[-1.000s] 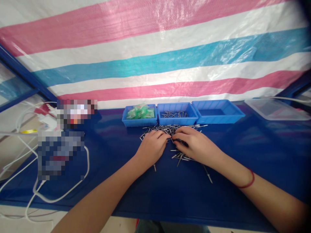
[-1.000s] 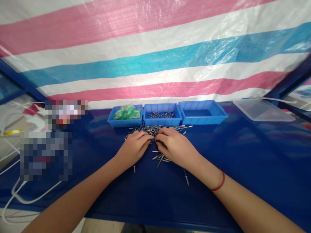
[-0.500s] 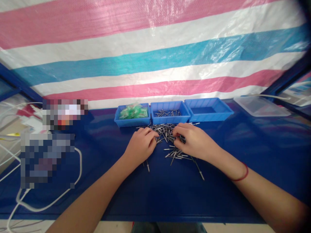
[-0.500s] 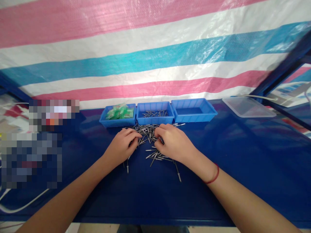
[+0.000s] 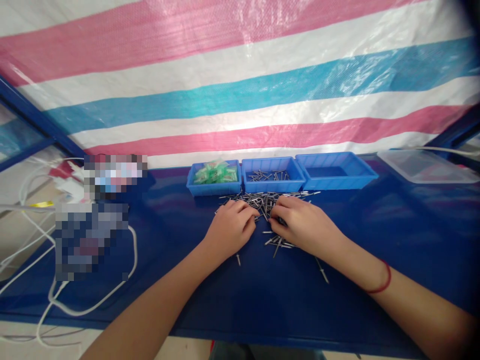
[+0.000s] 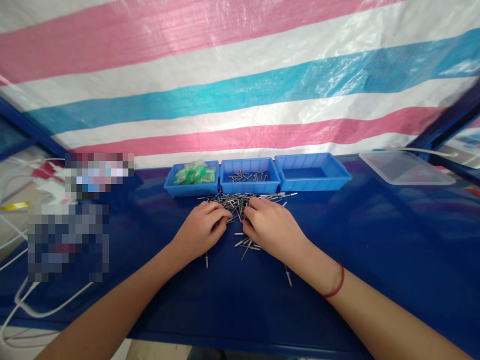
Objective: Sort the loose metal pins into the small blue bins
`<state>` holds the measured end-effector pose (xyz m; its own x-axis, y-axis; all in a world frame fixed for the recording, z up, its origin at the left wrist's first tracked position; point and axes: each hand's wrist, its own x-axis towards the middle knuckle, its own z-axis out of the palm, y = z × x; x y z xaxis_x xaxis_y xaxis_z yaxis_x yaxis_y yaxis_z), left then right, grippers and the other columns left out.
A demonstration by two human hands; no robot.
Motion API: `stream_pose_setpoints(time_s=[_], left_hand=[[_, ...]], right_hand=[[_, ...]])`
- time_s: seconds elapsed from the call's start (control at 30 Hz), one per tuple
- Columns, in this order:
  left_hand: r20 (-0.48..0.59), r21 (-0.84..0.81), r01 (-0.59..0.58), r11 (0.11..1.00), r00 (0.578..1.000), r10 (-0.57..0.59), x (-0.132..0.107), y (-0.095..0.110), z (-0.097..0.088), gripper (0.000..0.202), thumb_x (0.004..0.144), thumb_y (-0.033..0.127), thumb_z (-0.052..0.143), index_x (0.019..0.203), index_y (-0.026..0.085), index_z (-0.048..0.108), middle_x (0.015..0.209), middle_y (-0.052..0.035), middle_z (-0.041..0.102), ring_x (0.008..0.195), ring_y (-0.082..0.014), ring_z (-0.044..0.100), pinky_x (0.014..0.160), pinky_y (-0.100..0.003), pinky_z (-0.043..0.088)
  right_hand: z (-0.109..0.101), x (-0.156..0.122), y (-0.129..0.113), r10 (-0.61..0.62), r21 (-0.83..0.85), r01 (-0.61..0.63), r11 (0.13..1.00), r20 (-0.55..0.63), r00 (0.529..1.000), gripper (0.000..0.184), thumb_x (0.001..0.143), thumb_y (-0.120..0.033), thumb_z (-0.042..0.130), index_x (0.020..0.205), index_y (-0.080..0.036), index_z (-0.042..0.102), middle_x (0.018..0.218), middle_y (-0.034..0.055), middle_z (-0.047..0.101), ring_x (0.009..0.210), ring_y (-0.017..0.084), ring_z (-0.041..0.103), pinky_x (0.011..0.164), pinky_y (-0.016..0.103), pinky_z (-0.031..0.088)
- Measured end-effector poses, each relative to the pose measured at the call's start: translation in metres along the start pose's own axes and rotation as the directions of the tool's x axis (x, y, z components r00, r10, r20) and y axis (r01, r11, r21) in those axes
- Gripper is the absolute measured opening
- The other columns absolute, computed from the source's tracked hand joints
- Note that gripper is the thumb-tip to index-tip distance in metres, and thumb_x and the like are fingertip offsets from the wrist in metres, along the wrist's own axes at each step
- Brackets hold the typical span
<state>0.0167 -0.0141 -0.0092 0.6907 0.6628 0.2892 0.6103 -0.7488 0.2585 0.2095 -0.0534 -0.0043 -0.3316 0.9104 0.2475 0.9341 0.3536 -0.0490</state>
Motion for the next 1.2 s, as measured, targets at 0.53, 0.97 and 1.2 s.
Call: stream_pose_setpoints(time_s=[0.53,0.97,1.2], left_hand=[[-0.108,-0.477,0.138,0.868,0.971,-0.214,0.003,0.012,-0.002,0.021,0.087,0.033,0.059,0.101,0.019,0.067,0.092,-0.0025,0.07,0.082,-0.0155,0.062,0.078,-0.028,0.048],[-0.2,-0.638,0.113,0.762,0.931,-0.305,0.002,0.021,-0.008,0.011,0.086,0.027,0.059,0.087,0.019,0.066,0.084,-0.0016,0.066,0.071,-0.0119,0.058,0.063,-0.023,0.045],[-0.295,-0.571,0.025,0.821,0.927,-0.233,0.001,0.021,-0.008,0.01,0.089,0.025,0.056,0.093,0.019,0.063,0.089,-0.003,0.063,0.074,-0.0118,0.056,0.065,-0.023,0.046]], right_hand=[[-0.009,-0.002,-0.005,0.061,0.56,0.0,0.829,-0.09,0.994,0.013,0.089,-0.021,0.047,0.08,-0.019,0.056,0.079,0.0018,0.057,0.069,0.013,0.054,0.062,0.026,0.041],[-0.006,0.0,-0.02,0.22,0.945,-0.152,0.291,0.089,0.971,0.023,0.088,-0.041,0.054,0.086,-0.019,0.06,0.073,0.0,0.059,0.061,0.011,0.052,0.054,0.024,0.043],[-0.009,0.001,-0.018,0.277,0.969,-0.174,0.175,0.122,0.953,0.025,0.08,-0.042,0.064,0.081,-0.018,0.063,0.066,-0.0013,0.058,0.055,0.009,0.05,0.052,0.022,0.044]])
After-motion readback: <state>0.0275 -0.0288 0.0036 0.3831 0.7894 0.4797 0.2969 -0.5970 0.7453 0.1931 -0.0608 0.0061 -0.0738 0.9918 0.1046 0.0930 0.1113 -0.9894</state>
